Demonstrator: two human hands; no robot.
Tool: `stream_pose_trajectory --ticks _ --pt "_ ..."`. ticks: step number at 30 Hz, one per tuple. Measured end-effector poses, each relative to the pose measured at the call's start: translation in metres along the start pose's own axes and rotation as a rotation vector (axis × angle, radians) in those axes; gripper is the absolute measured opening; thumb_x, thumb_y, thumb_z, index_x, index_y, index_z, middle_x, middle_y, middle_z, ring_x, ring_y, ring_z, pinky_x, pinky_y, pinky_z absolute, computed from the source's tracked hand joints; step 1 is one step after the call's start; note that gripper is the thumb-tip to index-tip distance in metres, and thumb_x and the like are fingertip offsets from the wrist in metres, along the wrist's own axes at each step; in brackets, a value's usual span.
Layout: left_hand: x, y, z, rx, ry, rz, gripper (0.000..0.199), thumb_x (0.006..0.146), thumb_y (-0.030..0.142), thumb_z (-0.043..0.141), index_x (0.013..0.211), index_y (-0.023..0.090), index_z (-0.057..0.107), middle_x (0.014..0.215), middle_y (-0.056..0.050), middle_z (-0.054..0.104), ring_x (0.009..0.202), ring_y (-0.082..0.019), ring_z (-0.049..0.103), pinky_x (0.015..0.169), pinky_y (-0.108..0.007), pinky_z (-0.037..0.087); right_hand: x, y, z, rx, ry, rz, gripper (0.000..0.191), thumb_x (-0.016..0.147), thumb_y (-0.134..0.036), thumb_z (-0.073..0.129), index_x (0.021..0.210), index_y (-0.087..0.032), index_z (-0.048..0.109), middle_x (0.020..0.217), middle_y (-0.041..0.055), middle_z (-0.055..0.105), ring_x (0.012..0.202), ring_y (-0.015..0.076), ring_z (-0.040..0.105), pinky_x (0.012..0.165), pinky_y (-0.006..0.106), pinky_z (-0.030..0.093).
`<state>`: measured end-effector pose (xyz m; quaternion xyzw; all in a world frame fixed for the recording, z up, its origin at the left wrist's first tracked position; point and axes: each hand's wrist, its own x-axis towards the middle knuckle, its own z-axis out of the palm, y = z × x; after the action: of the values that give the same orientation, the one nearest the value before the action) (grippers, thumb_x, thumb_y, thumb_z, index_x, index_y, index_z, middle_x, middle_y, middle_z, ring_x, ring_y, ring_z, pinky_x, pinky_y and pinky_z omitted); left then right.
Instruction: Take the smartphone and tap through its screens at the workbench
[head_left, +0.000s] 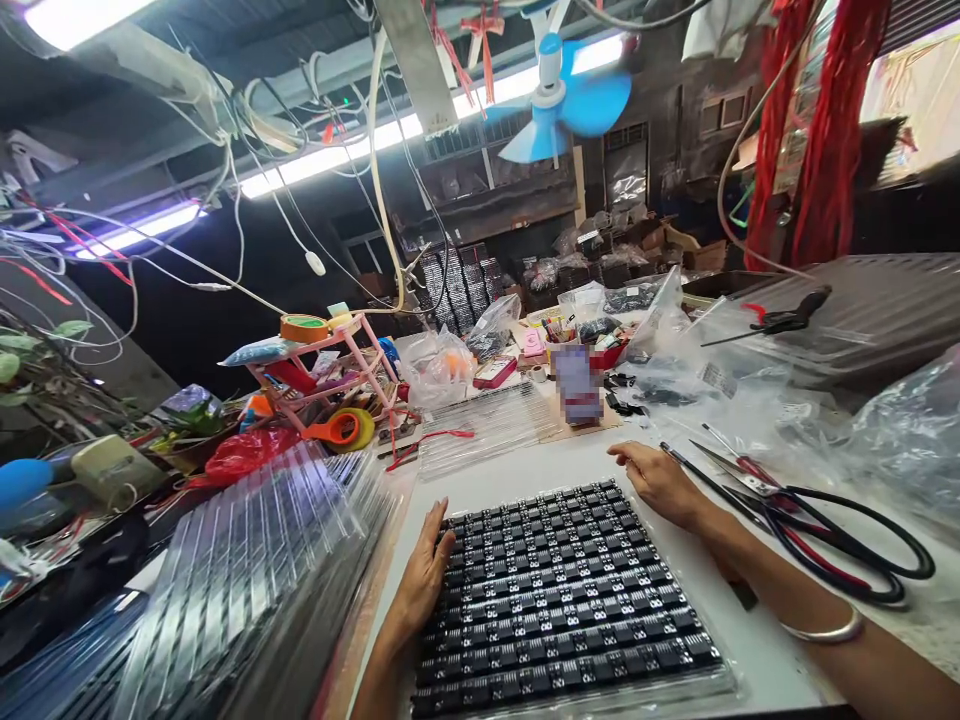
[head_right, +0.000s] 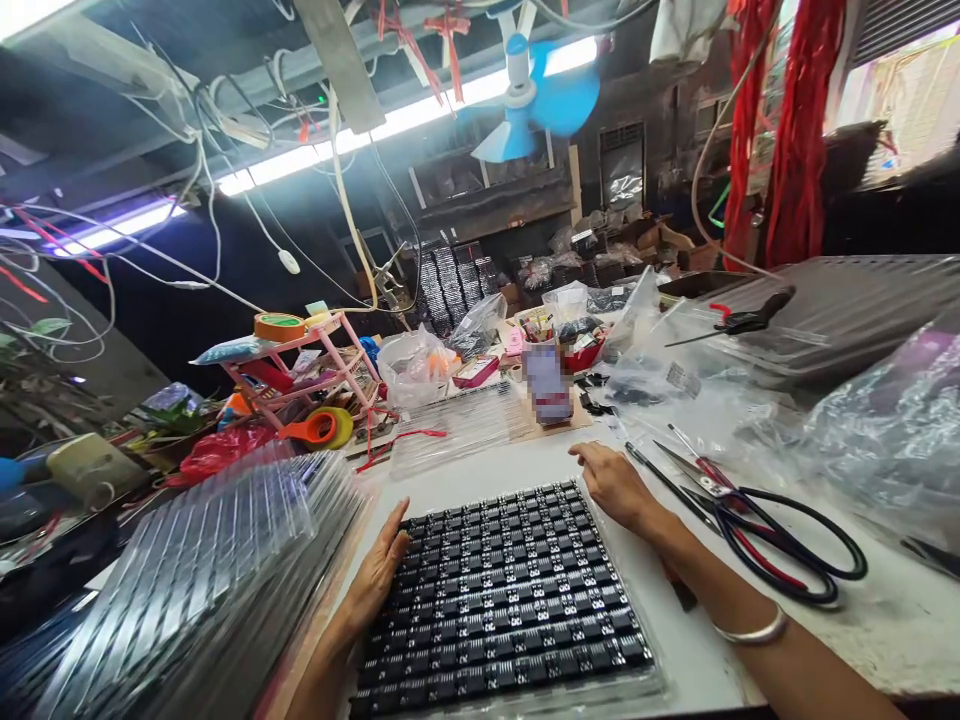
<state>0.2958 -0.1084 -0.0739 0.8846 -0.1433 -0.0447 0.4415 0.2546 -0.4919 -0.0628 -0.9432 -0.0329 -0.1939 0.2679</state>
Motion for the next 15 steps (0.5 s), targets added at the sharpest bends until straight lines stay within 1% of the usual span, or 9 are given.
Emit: stream_pose_trajectory --ticks 3,6,8,11,13,14,15 --pt "-0.0006 0.0024 0.0029 -0.013 0.061 -0.009 0.081 0.083 0.07 0.031 0.142 0.014 0.035 0.151 -0.011 0.028 0.141 -0.022 0.02 0.118 -0.041 0.01 -0.001 -0.0019 0.0025 0.016 -0.037 -0.004 0.036 0.081 -0.011 0.033 0.105 -0.013 0.06 0.09 0.0077 0.063 0.084 0.0195 0.059 0.077 0.035 0.046" --pt "-0.0019 0.0028 0.0044 -0.018 0.066 -0.007 0.079 0.085 0.068 0.032 0.14 0.012 0.036 0.15 -0.012 0.03 0.141 -0.021 0.022 0.118 -0.04 0.011 -0.0009 -0.0065 0.0054 0.027 -0.061 0.003 0.035 0.082 -0.013 0.033 0.105 -0.013 0.06 0.09 0.0072 0.064 0.084 0.0193 0.06 0.076 0.035 0.047" --pt "-0.001 0.0027 0.0025 -0.054 0.067 -0.018 0.078 0.085 0.067 0.033 0.14 0.012 0.036 0.15 -0.012 0.031 0.141 -0.021 0.023 0.118 -0.04 0.012 -0.0008 -0.0075 0.0061 0.028 -0.062 0.016 0.035 0.083 -0.015 0.033 0.104 -0.014 0.06 0.09 0.0066 0.065 0.084 0.0192 0.06 0.076 0.034 0.047" --pt "0.0041 0.0028 -0.0021 -0.111 0.112 -0.038 0.075 0.086 0.064 0.033 0.14 0.012 0.035 0.149 -0.012 0.032 0.14 -0.022 0.024 0.118 -0.041 0.012 -0.0047 -0.0041 0.0034 0.024 -0.049 0.023 0.035 0.083 -0.016 0.034 0.104 -0.016 0.061 0.091 0.0062 0.065 0.085 0.0198 0.061 0.076 0.036 0.048" --pt "0.0035 0.0047 -0.003 -0.129 0.13 -0.054 0.074 0.087 0.061 0.031 0.141 0.009 0.033 0.149 -0.014 0.031 0.14 -0.024 0.024 0.118 -0.044 0.012 -0.0097 -0.0031 0.0008 0.033 -0.032 0.0 0.034 0.082 -0.016 0.033 0.101 -0.016 0.062 0.087 0.0074 0.065 0.081 0.0213 0.062 0.074 0.037 0.049" --pt "0.0005 0.0067 -0.0024 -0.134 0.138 -0.065 0.074 0.088 0.06 0.03 0.14 0.007 0.033 0.149 -0.016 0.032 0.14 -0.026 0.025 0.117 -0.045 0.013 -0.0104 -0.0044 0.0007 0.041 -0.027 -0.035 0.033 0.084 -0.017 0.033 0.099 -0.016 0.062 0.086 0.0083 0.065 0.079 0.0219 0.062 0.072 0.038 0.05" --pt "-0.0039 0.0093 -0.0011 -0.137 0.121 -0.065 0.073 0.089 0.057 0.028 0.141 0.004 0.031 0.148 -0.019 0.031 0.139 -0.028 0.026 0.117 -0.047 0.013 -0.0077 -0.0074 0.0025 0.054 -0.004 -0.072 0.032 0.085 -0.018 0.033 0.095 -0.017 0.063 0.082 0.0087 0.065 0.074 0.0223 0.062 0.068 0.038 0.05"
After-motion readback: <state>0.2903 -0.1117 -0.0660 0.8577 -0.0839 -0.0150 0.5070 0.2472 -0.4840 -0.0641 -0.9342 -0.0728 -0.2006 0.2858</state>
